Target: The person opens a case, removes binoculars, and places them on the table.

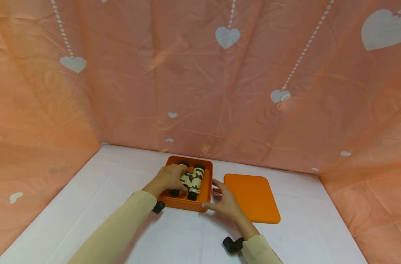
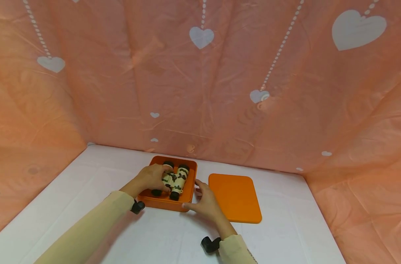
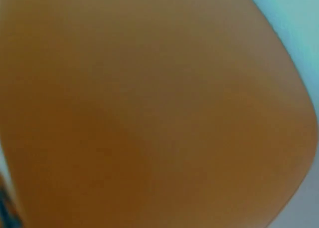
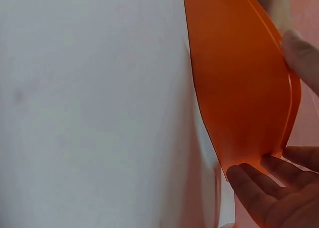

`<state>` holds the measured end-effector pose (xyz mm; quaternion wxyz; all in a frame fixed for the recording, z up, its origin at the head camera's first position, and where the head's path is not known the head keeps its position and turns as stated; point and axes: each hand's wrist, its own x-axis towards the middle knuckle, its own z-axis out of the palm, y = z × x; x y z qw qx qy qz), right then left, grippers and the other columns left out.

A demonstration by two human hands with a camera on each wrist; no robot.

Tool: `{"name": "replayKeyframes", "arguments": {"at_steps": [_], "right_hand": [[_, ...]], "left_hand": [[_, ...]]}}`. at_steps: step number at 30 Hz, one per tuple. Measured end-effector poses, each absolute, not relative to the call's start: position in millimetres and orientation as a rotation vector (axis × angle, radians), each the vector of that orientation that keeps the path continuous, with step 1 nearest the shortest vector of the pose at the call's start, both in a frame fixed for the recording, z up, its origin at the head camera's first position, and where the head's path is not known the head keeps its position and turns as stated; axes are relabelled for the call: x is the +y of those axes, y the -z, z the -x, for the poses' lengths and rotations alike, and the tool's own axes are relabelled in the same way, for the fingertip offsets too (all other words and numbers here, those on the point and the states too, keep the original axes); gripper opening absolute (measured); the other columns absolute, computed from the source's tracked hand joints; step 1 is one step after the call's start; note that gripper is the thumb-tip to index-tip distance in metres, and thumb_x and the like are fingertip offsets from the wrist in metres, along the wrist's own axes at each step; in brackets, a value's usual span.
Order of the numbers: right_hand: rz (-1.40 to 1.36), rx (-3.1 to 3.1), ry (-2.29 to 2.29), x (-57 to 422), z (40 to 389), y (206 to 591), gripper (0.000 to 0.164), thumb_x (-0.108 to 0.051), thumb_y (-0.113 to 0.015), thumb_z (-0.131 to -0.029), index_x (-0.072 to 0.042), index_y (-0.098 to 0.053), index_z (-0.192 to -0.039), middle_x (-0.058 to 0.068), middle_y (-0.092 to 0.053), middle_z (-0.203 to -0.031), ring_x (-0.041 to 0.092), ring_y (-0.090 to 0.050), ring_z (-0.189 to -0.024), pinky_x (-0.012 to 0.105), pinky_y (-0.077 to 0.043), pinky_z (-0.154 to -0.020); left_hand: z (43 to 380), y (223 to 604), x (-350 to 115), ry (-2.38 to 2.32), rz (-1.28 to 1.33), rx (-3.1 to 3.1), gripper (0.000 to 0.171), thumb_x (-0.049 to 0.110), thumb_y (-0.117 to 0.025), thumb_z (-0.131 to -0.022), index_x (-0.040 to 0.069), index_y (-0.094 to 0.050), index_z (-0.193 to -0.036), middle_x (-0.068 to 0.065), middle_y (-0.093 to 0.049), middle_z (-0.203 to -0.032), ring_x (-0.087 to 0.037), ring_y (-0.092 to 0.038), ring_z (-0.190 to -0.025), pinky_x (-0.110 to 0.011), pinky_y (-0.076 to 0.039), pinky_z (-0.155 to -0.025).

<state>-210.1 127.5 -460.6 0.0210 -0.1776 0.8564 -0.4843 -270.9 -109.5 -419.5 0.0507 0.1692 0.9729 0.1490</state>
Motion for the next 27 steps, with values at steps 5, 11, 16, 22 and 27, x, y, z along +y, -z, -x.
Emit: {"name": "replayKeyframes", "arguments": {"at_steps": [5, 11, 16, 22, 27], "right_hand": [[0.549, 2.646, 1.517, 127.0, 210.6, 460.9, 0.091, -0.024, -0.086, -0.071, -0.003, -0.039, -0.146, 0.020, -0.050, -0.140, 0.040, -0.060, -0.114, 0.046, -0.054, -0.093], [0.543, 2.661, 1.516, 127.7, 212.0, 462.6, 0.091, -0.024, -0.087, -0.070, -0.002, -0.040, -0.145, 0.021, -0.051, -0.138, 0.040, -0.060, -0.114, 0.047, -0.054, -0.092], [0.545, 2.675, 1.503, 128.4, 212.5, 463.1, 0.091, -0.025, -0.087, -0.070, -0.002, -0.041, -0.145, 0.020, -0.054, -0.135, 0.039, -0.061, -0.112, 0.046, -0.054, -0.092], [0.563, 2.674, 1.497, 128.2, 211.9, 461.4, 0.091, -0.025, -0.087, -0.070, 0.000, -0.041, -0.144, 0.020, -0.056, -0.131, 0.038, -0.062, -0.110, 0.046, -0.054, -0.092], [0.556, 2.679, 1.486, 128.0, 212.0, 460.8, 0.090, -0.025, -0.086, -0.070, 0.001, -0.041, -0.144, 0.019, -0.056, -0.129, 0.038, -0.062, -0.110, 0.046, -0.054, -0.091]], "left_hand": [[273.6, 420.1, -108.4, -0.447, -0.502, 2.938, 0.073, 0.047, -0.086, -0.064, 0.023, -0.061, -0.128, 0.000, -0.066, -0.121, -0.023, -0.060, -0.110, -0.044, -0.051, -0.093], [275.7, 419.3, -107.0, -0.435, -0.496, 2.906, 0.077, 0.043, -0.089, -0.063, 0.022, -0.060, -0.131, -0.001, -0.063, -0.127, -0.025, -0.057, -0.116, -0.045, -0.050, -0.097], [276.8, 418.5, -106.9, -0.452, -0.517, 2.873, 0.077, 0.040, -0.089, -0.064, 0.019, -0.059, -0.132, -0.004, -0.061, -0.131, -0.026, -0.056, -0.119, -0.044, -0.049, -0.099], [276.7, 416.5, -108.1, -0.451, -0.531, 2.865, 0.076, 0.038, -0.089, -0.063, 0.018, -0.060, -0.131, -0.003, -0.061, -0.131, -0.025, -0.057, -0.118, -0.045, -0.049, -0.099], [276.8, 416.2, -108.9, -0.450, -0.541, 2.866, 0.075, 0.039, -0.089, -0.063, 0.017, -0.061, -0.130, -0.003, -0.062, -0.129, -0.024, -0.057, -0.117, -0.044, -0.049, -0.098]]}}
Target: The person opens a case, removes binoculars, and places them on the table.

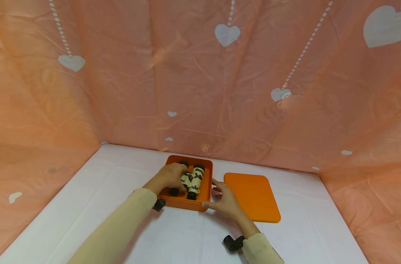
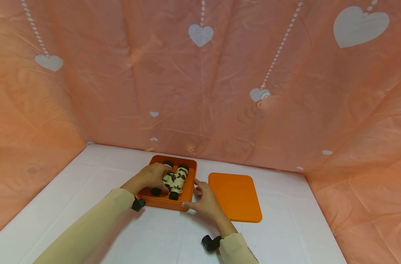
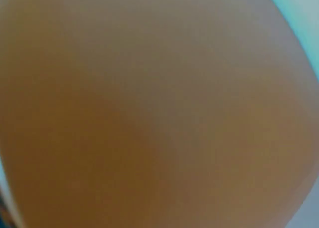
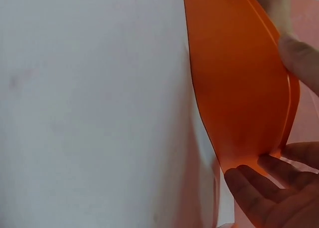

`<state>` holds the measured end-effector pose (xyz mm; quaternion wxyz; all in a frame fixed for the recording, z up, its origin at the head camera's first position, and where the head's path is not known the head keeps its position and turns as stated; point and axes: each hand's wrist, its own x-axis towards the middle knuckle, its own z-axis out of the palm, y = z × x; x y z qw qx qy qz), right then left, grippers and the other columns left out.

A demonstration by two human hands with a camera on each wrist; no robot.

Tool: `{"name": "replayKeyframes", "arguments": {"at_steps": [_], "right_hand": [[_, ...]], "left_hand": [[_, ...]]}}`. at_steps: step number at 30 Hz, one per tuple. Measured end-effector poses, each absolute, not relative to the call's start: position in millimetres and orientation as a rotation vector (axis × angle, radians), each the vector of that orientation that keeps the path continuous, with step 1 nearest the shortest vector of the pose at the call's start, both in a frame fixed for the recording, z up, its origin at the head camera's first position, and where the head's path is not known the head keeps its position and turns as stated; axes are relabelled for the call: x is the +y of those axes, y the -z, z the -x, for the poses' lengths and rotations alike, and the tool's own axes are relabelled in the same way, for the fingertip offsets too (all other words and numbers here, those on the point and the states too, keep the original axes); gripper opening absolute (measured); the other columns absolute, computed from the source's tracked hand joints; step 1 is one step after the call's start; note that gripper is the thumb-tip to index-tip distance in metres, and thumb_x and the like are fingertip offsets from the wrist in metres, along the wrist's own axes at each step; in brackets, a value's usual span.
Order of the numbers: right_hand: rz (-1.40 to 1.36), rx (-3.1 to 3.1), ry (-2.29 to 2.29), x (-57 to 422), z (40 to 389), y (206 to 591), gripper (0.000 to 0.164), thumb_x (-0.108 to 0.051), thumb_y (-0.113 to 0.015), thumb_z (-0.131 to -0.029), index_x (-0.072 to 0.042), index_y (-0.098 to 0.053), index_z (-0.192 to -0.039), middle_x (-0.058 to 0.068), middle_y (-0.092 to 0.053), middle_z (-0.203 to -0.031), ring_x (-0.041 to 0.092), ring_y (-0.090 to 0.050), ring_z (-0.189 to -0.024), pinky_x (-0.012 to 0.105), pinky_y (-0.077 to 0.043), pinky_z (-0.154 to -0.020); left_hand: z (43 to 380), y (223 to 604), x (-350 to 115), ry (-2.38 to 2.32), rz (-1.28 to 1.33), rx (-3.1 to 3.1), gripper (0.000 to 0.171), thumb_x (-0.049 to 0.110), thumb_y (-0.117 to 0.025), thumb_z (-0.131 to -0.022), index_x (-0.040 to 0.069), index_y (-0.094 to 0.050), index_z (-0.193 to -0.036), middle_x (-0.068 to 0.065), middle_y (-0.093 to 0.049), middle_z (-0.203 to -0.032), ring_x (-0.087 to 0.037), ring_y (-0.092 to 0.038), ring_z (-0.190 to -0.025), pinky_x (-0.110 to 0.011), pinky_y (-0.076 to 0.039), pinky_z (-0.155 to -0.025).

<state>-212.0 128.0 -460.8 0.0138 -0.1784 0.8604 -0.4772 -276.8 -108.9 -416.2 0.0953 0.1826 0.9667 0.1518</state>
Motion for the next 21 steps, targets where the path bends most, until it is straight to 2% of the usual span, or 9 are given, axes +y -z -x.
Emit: {"name": "replayKeyframes", "arguments": {"at_steps": [10, 21], "right_hand": [[0.535, 2.656, 1.486, 128.6, 212.3, 463.4, 0.091, -0.023, -0.086, -0.072, -0.002, -0.039, -0.146, 0.020, -0.053, -0.134, 0.038, -0.060, -0.114, 0.044, -0.054, -0.093], [0.538, 2.637, 1.507, 128.7, 212.1, 464.0, 0.090, -0.023, -0.085, -0.073, -0.002, -0.037, -0.147, 0.019, -0.053, -0.132, 0.038, -0.060, -0.114, 0.044, -0.054, -0.093]], "left_hand": [[274.5, 416.0, -108.4, -0.428, -0.559, 2.887, 0.077, 0.042, -0.089, -0.063, 0.016, -0.062, -0.129, -0.004, -0.063, -0.127, -0.024, -0.059, -0.115, -0.043, -0.051, -0.096], [270.4, 405.3, -108.7, -0.407, -0.571, 2.921, 0.076, 0.045, -0.089, -0.061, 0.017, -0.063, -0.128, 0.000, -0.066, -0.120, -0.019, -0.061, -0.106, -0.040, -0.052, -0.092]]}}
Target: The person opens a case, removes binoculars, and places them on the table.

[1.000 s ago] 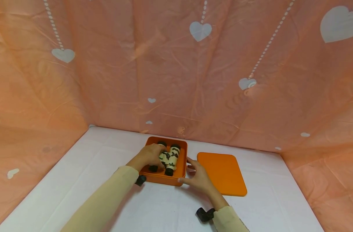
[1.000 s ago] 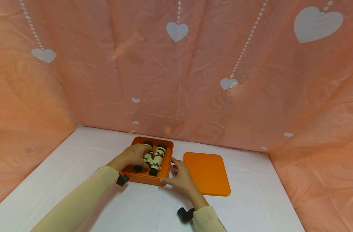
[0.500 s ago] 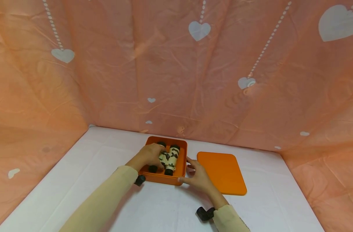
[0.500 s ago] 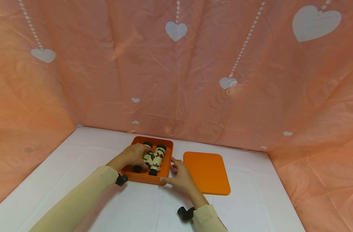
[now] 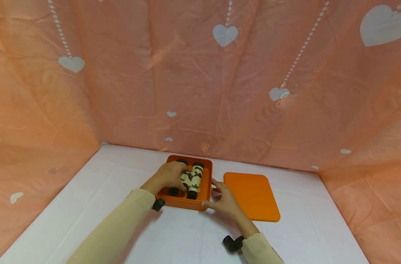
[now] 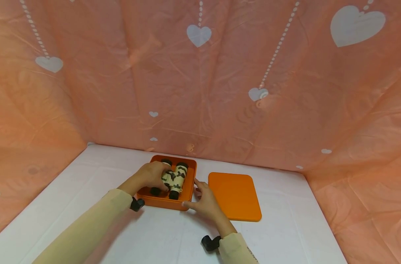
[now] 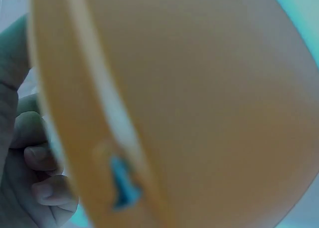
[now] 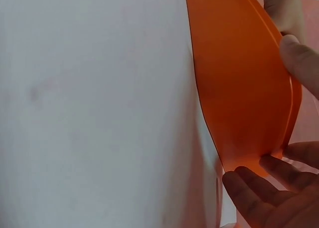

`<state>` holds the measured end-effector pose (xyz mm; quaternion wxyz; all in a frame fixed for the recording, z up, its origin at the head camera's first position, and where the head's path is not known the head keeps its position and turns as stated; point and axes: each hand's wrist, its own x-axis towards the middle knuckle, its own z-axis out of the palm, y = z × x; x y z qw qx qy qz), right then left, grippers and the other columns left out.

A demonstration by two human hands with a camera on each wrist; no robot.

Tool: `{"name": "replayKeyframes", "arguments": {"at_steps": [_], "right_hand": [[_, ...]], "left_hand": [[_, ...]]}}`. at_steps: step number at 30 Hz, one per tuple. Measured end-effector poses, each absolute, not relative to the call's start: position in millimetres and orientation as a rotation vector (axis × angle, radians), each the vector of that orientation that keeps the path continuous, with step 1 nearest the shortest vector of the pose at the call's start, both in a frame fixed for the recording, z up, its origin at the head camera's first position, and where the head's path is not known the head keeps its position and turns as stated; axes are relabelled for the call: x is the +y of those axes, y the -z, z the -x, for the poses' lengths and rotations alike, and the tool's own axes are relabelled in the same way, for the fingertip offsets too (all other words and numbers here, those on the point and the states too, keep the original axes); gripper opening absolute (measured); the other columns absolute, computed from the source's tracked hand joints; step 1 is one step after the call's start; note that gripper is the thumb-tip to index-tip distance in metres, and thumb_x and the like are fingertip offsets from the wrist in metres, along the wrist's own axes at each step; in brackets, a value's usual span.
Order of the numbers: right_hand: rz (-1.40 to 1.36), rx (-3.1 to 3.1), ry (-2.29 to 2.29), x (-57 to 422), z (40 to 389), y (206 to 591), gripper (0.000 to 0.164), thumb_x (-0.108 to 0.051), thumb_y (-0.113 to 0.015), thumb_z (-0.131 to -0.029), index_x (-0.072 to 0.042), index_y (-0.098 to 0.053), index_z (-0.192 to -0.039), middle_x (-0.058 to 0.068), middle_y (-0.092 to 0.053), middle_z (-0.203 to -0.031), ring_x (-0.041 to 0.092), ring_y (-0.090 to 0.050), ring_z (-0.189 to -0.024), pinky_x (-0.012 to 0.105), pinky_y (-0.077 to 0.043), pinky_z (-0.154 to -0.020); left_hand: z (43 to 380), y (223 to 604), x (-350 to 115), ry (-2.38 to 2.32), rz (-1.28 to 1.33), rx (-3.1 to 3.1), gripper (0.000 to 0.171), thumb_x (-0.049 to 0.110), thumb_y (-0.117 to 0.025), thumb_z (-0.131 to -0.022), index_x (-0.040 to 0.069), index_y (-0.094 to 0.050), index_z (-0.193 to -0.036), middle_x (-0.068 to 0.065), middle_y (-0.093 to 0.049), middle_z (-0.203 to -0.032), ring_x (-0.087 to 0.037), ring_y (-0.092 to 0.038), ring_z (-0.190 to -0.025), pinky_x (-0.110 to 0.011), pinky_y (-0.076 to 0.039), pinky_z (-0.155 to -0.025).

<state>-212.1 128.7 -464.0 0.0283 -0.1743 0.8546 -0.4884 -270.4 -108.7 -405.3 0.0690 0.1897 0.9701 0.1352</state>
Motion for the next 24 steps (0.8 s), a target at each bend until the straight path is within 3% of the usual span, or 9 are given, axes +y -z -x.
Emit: {"name": "replayKeyframes", "arguments": {"at_steps": [24], "right_hand": [[0.522, 2.639, 1.483, 128.9, 210.5, 462.4, 0.090, -0.027, -0.084, -0.074, -0.002, -0.037, -0.147, 0.017, -0.055, -0.129, 0.037, -0.061, -0.111, 0.047, -0.053, -0.093]], "left_hand": [[260.3, 380.6, -125.6, -0.434, -0.549, 2.937, 0.076, 0.046, -0.088, -0.060, 0.019, -0.063, -0.126, 0.001, -0.067, -0.118, -0.020, -0.061, -0.104, -0.043, -0.052, -0.090]]}}
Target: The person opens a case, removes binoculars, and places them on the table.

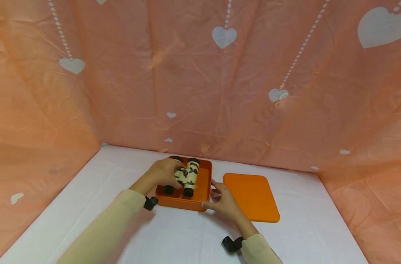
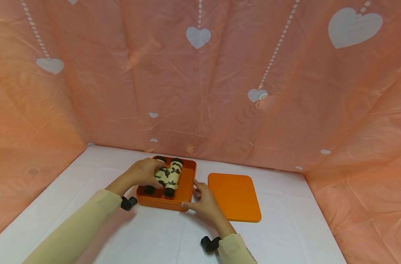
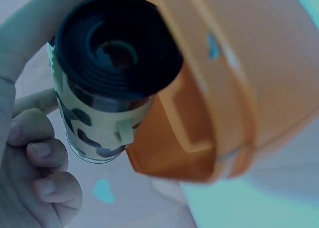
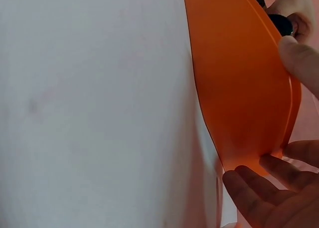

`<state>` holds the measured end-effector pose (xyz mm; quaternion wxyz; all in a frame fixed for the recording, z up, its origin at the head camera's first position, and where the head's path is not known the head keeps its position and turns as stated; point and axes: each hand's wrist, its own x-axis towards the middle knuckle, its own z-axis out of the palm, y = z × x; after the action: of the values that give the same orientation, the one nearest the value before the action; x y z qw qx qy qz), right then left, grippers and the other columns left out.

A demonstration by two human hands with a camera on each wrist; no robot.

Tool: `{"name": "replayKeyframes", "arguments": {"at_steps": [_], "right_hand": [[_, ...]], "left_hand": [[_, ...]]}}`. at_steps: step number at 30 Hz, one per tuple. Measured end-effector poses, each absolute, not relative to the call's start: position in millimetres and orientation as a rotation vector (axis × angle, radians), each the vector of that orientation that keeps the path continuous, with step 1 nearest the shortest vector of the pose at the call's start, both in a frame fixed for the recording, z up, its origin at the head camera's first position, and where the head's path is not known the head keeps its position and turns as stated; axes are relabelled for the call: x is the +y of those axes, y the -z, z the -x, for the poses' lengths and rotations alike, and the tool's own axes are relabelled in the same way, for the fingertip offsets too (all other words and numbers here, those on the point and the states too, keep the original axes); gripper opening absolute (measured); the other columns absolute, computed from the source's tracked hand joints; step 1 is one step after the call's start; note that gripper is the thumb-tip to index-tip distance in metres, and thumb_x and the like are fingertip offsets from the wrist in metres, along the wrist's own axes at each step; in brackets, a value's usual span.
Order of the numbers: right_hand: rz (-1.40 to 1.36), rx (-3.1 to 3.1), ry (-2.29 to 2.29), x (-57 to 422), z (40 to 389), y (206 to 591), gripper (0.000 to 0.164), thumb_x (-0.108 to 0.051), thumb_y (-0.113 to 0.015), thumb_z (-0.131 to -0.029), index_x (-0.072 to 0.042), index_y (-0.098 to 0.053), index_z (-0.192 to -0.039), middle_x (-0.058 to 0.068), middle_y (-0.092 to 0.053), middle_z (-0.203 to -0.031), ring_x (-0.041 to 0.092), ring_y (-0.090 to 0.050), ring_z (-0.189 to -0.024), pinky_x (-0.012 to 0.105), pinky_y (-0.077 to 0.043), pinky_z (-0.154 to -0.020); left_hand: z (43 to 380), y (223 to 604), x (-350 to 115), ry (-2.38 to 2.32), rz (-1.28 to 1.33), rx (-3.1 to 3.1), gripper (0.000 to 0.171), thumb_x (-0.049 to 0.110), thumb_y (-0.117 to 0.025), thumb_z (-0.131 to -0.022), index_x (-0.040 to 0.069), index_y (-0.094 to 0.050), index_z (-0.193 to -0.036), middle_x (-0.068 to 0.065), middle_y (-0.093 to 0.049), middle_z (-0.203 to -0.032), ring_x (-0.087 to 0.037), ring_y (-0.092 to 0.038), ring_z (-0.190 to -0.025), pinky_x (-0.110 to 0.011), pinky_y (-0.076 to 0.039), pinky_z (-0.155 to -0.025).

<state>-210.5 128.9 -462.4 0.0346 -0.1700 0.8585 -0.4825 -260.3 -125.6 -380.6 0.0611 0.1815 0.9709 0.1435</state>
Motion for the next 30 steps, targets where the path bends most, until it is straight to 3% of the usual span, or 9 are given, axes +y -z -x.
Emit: {"name": "replayKeyframes", "arguments": {"at_steps": [9, 30], "right_hand": [[0.513, 2.628, 1.480, 129.1, 209.2, 461.6, 0.090, -0.030, -0.083, -0.075, -0.003, -0.037, -0.148, 0.016, -0.055, -0.131, 0.036, -0.061, -0.112, 0.047, -0.054, -0.093], [0.482, 2.602, 1.483, 129.8, 209.1, 460.8, 0.091, -0.032, -0.083, -0.075, -0.005, -0.036, -0.149, 0.015, -0.053, -0.134, 0.035, -0.059, -0.115, 0.047, -0.053, -0.095]], "left_hand": [[259.4, 367.9, -137.9, -0.465, -0.553, 2.970, 0.075, 0.045, -0.089, -0.059, 0.018, -0.064, -0.125, -0.002, -0.069, -0.114, -0.018, -0.061, -0.093, -0.044, -0.053, -0.083], [252.6, 356.8, -170.6, -0.566, -0.415, 2.980, 0.079, 0.044, -0.088, -0.060, 0.014, -0.061, -0.129, -0.006, -0.067, -0.116, -0.022, -0.060, -0.094, -0.046, -0.053, -0.085]]}}
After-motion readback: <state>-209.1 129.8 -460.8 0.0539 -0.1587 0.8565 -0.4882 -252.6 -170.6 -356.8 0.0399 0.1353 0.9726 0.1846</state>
